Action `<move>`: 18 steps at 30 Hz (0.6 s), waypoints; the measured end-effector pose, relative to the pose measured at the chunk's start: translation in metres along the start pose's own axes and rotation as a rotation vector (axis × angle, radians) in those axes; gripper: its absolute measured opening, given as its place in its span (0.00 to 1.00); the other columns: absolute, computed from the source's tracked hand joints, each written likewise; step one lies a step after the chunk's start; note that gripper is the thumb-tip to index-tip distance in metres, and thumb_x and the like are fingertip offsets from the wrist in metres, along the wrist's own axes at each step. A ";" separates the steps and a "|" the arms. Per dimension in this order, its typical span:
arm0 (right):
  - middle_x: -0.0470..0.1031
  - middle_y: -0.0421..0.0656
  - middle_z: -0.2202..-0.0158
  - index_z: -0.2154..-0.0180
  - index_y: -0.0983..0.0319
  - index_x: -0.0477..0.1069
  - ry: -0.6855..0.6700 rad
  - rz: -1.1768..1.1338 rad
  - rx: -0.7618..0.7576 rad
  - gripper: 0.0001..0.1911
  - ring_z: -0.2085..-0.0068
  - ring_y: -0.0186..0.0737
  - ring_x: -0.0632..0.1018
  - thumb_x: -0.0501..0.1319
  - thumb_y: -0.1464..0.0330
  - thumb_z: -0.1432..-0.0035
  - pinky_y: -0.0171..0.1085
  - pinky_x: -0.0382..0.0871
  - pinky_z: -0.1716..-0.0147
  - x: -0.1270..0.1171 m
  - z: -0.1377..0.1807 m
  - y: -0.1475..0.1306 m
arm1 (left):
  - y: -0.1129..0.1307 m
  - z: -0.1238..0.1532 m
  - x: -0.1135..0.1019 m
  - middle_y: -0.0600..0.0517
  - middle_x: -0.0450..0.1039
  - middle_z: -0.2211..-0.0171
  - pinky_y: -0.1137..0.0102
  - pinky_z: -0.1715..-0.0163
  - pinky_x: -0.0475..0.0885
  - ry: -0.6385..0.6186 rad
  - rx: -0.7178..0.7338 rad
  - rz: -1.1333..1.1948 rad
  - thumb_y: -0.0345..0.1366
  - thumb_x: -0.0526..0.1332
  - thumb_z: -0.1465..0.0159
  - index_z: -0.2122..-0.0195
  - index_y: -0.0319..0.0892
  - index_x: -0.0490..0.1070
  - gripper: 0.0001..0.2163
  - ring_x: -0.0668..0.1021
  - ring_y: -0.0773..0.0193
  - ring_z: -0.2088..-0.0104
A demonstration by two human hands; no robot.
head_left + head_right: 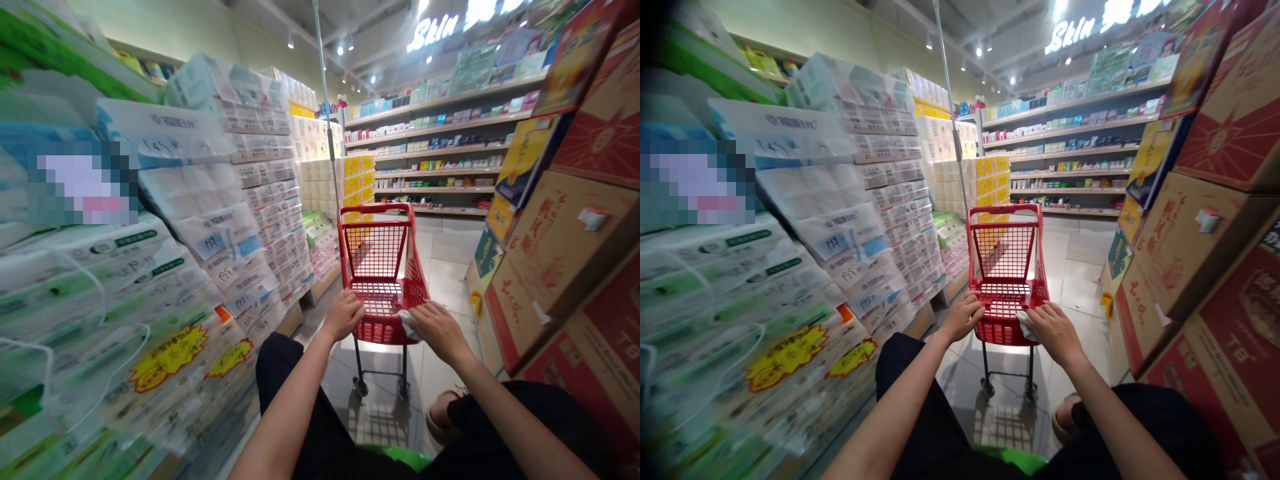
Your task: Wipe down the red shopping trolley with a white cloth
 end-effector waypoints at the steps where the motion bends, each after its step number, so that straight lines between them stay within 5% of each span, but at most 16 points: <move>1: 0.73 0.43 0.67 0.64 0.59 0.70 0.005 0.012 0.019 0.12 0.61 0.41 0.70 0.52 0.61 0.34 0.41 0.56 0.51 0.001 -0.004 -0.008 | -0.003 -0.002 0.001 0.49 0.73 0.60 0.63 0.41 0.61 0.016 -0.043 -0.044 0.38 0.49 0.30 0.68 0.43 0.71 0.15 0.68 0.60 0.45; 7: 0.72 0.43 0.70 0.67 0.60 0.69 0.039 0.017 0.049 0.12 0.63 0.41 0.69 0.53 0.62 0.34 0.41 0.56 0.55 0.011 -0.033 -0.067 | -0.002 -0.004 0.012 0.49 0.73 0.71 0.55 0.42 0.55 0.000 -0.259 -0.315 0.34 0.49 0.31 0.69 0.41 0.70 0.13 0.75 0.60 0.62; 11: 0.72 0.43 0.71 0.68 0.60 0.68 0.059 -0.032 0.025 0.11 0.64 0.41 0.69 0.53 0.63 0.34 0.41 0.55 0.56 0.014 -0.040 -0.093 | 0.008 0.009 0.013 0.49 0.74 0.70 0.61 0.53 0.59 0.041 -0.279 -0.306 0.34 0.46 0.30 0.68 0.41 0.69 0.14 0.73 0.61 0.65; 18: 0.74 0.42 0.67 0.63 0.59 0.69 -0.081 -0.265 -0.191 0.12 0.62 0.38 0.71 0.49 0.64 0.32 0.39 0.60 0.56 0.008 -0.036 -0.081 | 0.001 0.027 0.003 0.52 0.72 0.74 0.66 0.60 0.57 0.036 -0.217 -0.177 0.35 0.47 0.31 0.74 0.42 0.66 0.15 0.70 0.64 0.69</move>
Point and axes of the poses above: each hand's wrist, its own z-axis away from the middle knuckle, its own x-axis out of the palm, y = z × x, the point moved 5 cm from there along -z, towards the middle knuckle
